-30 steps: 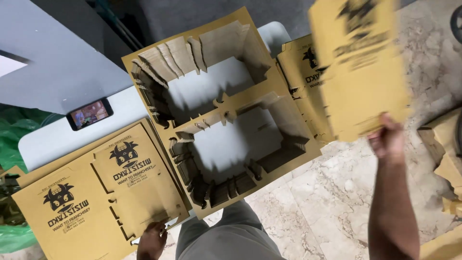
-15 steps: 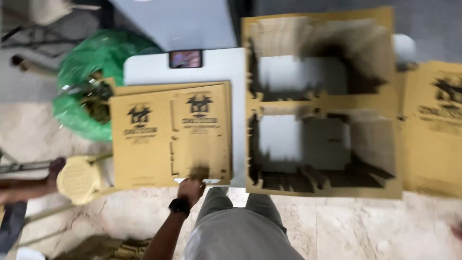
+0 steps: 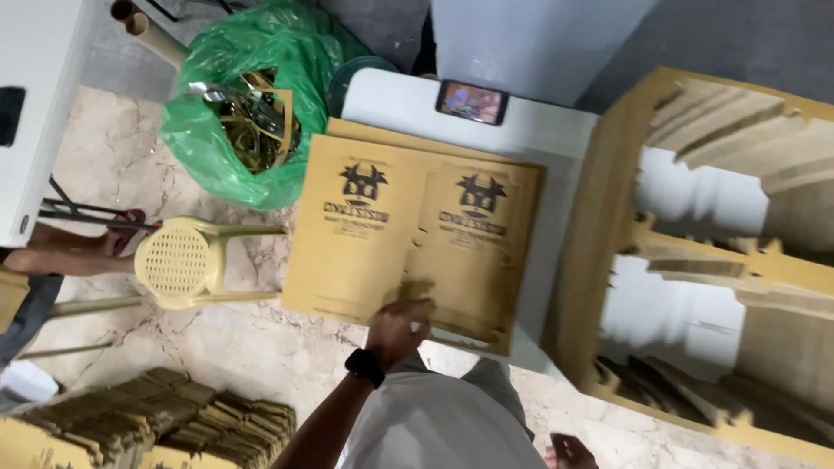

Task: The person folds flat cardboard pieces with printed logos into box shapes on a white table. They repeatedly fold the flaps, press the creases, and lift the assembled boxes to check the structure. A smartphone playing a video is visible on the table.

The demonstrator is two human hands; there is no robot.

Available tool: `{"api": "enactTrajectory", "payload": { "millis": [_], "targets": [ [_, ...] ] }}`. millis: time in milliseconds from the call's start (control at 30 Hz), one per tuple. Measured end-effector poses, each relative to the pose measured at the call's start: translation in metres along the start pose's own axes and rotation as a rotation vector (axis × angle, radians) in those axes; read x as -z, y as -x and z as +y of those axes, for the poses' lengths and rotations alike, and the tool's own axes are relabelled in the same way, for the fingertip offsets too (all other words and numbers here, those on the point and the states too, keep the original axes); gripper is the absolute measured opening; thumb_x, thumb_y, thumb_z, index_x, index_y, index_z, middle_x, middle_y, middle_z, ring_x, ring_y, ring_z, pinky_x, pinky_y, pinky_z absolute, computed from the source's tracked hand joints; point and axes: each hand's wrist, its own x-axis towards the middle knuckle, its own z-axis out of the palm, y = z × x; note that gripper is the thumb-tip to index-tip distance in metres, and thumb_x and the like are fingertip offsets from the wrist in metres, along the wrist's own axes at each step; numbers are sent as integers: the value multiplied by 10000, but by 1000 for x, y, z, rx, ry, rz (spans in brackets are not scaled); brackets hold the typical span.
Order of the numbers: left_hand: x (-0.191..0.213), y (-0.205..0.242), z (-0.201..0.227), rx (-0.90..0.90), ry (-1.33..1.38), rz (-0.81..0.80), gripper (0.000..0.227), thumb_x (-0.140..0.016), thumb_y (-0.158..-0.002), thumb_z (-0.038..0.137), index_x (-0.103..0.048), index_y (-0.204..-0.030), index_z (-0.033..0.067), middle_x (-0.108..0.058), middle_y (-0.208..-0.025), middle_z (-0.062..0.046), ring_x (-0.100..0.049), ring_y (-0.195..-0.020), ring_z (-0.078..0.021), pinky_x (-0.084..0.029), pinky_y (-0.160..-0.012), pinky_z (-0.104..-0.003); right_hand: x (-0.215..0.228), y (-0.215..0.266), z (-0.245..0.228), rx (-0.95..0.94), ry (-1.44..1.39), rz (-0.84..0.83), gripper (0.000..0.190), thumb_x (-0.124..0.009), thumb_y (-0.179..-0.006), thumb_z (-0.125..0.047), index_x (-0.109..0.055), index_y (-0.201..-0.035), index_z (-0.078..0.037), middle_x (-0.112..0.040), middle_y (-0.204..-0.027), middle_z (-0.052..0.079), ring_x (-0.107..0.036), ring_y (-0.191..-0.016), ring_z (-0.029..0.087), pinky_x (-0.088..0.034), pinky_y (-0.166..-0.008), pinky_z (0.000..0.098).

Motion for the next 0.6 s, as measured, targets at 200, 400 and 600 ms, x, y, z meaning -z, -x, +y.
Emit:
{"api": "enactTrajectory", "payload": {
  "millis": [200,400,600],
  "targets": [
    [76,-75,-178,291,123,364,405,-652,-887,281,-706,-1238,87,-723,-1036,-244,-697,-935,-462,-586,-801,-549,21,113,-343,655,-733,606,169,-716,-1004,-136,-764,-885,-26,-719,-770,149,-715,-824,273,-554,-852,382],
    [36,-147,-313,502,403,309,574,-570,-994,375,-507,-1465,54,-591,-1359,-277,-579,-1231,-509,-500,-1010,-606,23,139,-604,737,-678,535,265,-715,-922,-77,-719,-1178,-10,-718,-1089,197,-672,-1103,361,-501,-1027,486],
    [20,-168,-310,569,530,130,626,-491,-1014,434,-413,-1509,59,-617,-1317,-274,-621,-1156,-525,-499,-1008,-645,-12,62,-670,627,-268,660,423,-700,-891,-267,-651,-1195,22,-658,-1073,220,-607,-1108,436,-451,-976,536]
  ]
}}
